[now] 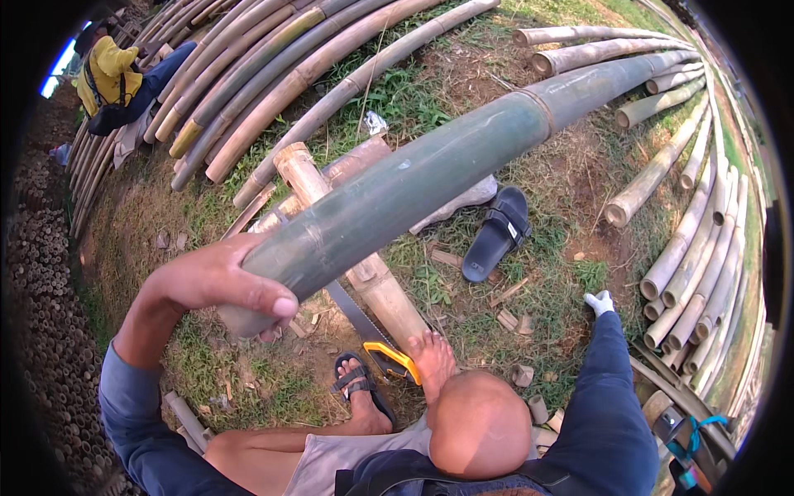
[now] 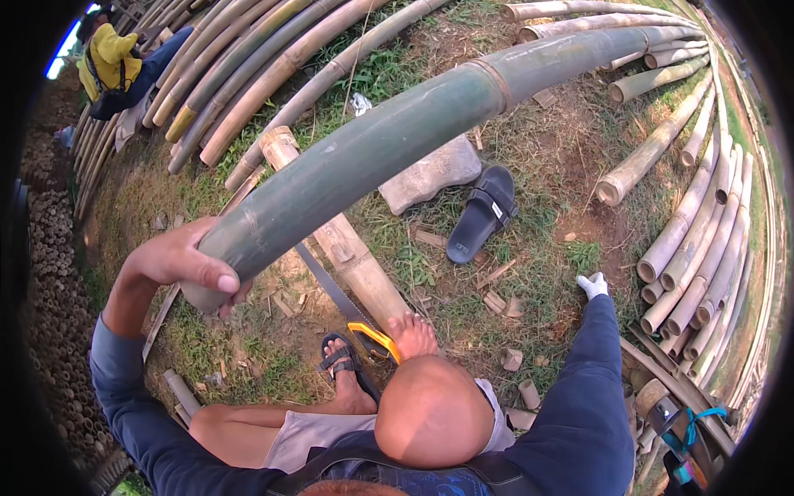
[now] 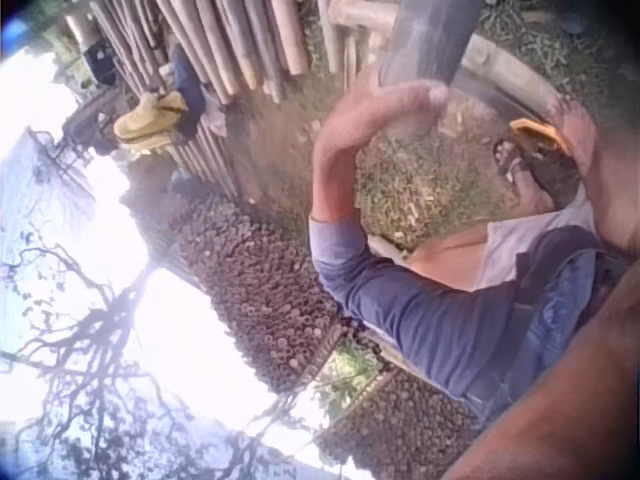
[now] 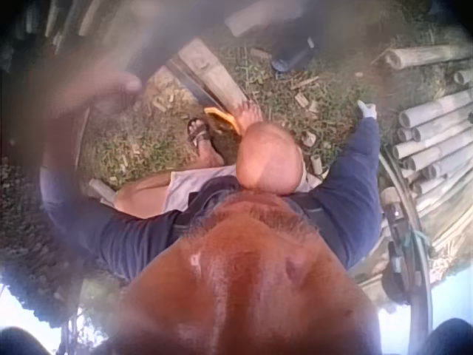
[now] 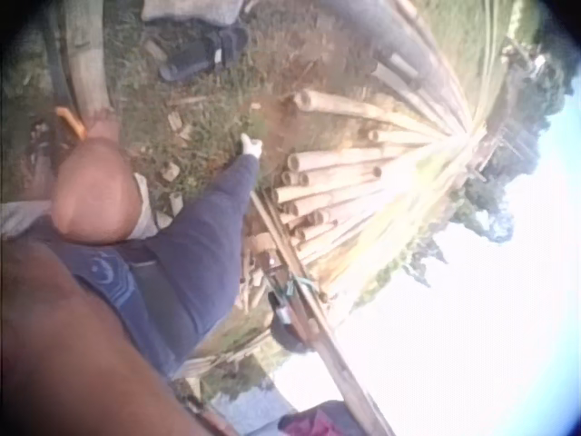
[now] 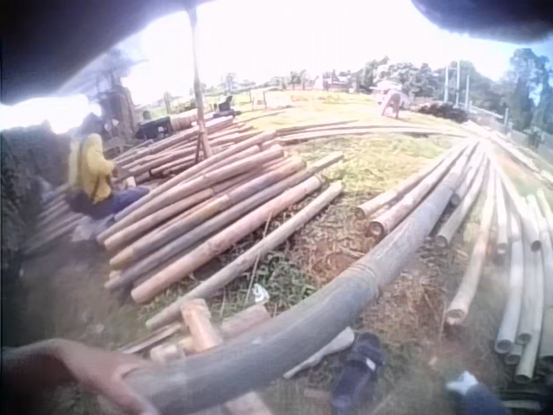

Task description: The person uses a hand saw to cut long bamboo poles into shorter sections. They position each pole on a wooden support, saw through it, and then move the cut pieces aside. The process is repeated for multiple poles.

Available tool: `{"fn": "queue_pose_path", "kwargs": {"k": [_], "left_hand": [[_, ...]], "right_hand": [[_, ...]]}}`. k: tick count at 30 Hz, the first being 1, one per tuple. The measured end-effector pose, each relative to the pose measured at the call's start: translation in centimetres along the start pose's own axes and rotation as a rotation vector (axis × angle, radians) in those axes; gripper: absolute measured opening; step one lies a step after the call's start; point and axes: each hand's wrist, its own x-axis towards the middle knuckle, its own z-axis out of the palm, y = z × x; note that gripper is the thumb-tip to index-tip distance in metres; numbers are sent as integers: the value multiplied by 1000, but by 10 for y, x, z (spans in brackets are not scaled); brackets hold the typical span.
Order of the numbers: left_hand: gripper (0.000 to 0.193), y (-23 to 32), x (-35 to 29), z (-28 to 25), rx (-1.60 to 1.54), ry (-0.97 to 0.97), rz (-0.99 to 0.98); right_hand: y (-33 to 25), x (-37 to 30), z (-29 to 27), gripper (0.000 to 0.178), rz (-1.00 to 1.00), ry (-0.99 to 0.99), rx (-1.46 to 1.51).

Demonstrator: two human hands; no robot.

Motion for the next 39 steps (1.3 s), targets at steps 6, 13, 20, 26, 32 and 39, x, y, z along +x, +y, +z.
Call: {"fn": "queue_pose_path", "kwargs": {"k": [6, 13, 20, 26, 32, 39], "left_hand": [[111, -83, 132, -65, 703, 203, 244], [96, -126, 121, -5, 771, 685, 121], [129, -147, 112, -28, 827, 633, 314], [127, -121, 128, -7, 974, 638, 344], [90, -111, 135, 0, 1031, 735, 261], [75, -53, 42, 34, 672, 278, 481]], "right_hand": [[14, -5, -2, 63, -112, 105, -59], [0, 7, 10, 66, -121, 89, -41], [-15, -18, -9, 73, -10, 279, -364], [-106, -134, 68, 68, -423, 458, -94], [-247, -244, 149, 70, -625, 89, 248], [-379, -310, 45, 88, -385, -928, 1379]]}}
